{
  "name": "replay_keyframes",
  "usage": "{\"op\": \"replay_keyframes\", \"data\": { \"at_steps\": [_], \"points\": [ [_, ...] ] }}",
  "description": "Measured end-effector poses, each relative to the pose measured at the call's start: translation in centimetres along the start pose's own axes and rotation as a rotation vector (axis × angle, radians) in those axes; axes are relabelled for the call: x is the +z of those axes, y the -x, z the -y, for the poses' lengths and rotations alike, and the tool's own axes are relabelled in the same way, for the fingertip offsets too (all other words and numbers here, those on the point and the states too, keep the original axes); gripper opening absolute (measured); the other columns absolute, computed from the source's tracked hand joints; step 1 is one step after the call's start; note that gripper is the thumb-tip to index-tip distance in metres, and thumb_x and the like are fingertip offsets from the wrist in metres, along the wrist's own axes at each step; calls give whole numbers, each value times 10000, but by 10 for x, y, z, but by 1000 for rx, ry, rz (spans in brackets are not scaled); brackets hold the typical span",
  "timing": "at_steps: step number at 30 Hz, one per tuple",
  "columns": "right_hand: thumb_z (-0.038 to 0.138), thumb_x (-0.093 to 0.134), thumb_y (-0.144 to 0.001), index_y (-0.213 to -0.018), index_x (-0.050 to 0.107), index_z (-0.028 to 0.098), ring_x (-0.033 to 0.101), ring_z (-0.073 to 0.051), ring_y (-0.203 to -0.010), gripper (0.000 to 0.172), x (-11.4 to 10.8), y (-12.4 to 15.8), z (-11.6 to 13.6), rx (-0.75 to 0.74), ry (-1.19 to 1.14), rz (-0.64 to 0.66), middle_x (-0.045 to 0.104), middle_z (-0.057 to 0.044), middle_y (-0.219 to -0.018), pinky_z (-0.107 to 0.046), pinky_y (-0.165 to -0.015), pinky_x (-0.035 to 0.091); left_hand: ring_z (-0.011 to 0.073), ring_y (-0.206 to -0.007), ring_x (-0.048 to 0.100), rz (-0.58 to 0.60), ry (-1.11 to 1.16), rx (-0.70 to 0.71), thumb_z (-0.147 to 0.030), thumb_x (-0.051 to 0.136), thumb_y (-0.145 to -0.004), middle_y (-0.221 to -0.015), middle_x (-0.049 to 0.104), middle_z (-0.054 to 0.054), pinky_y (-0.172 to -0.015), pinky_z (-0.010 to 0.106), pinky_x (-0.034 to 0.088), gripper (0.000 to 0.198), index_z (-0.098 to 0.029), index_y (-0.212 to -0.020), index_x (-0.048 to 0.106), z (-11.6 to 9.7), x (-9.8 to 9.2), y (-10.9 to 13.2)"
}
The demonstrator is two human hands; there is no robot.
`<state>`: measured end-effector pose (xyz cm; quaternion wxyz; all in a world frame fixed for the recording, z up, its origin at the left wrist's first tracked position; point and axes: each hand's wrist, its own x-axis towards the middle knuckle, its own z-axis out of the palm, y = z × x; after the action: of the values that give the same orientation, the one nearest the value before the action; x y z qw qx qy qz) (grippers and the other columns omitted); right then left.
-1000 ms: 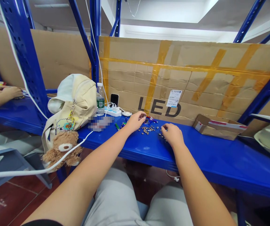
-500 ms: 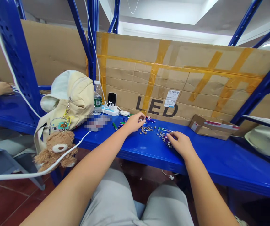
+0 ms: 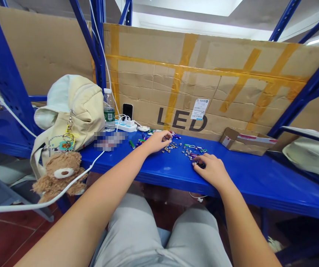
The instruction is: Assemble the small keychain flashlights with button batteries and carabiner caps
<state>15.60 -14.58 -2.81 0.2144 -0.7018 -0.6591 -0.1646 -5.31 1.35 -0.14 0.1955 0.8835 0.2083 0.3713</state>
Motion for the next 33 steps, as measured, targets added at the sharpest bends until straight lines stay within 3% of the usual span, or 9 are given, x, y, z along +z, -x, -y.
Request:
{"op": "replay_keyframes", "data": {
  "at_steps": [7,14,19,23,27,33],
  "points": [
    [306,546,-825,-849,701,246,577,-227,-919,168,4,-4,-7,12,-152,72,691,-41,-937,-345,-803,403,164,-875,618,48,-46,49,-251,563,-822,-999,661,44,-821,313,501,197,-172,-998,606,2,2,-2],
    [316,602,-781,-805,675,202,595,-217,-817,138,6,-11,-9,12,-338,-83,687,-63,-866,-343,-755,438,158,-891,632,75,7,67,-242,601,-809,-994,672,49,-831,302,505,237,-167,-1034,595,3,5,-2],
    [432,595,-774,-835,659,169,579,-162,-663,278,2,-44,18,183,-789,-240,679,-49,-767,-294,-638,448,162,-865,642,103,60,56,-223,600,-803,-958,678,52,-802,303,518,208,-160,-1002,604,-1,7,-2],
    [432,565,-785,-802,615,162,533,-123,-543,275,17,-78,49,200,-1044,-204,655,-30,-706,-267,-549,444,171,-890,656,91,189,62,-189,608,-793,-978,682,69,-815,316,526,271,-153,-1061,584,1,10,-3],
    [362,539,-807,-779,586,175,544,-133,-525,194,33,-89,65,198,-1002,-181,631,-13,-637,-275,-554,459,177,-880,668,49,252,31,-184,619,-784,-956,691,83,-812,318,531,264,-134,-1041,582,5,13,-5],
    [305,529,-810,-809,616,176,619,-177,-687,156,37,-79,60,133,-826,-212,681,-51,-766,-323,-689,503,175,-843,659,37,152,19,-191,599,-793,-930,694,87,-797,317,527,183,-114,-957,625,3,14,-5]
  ]
}}
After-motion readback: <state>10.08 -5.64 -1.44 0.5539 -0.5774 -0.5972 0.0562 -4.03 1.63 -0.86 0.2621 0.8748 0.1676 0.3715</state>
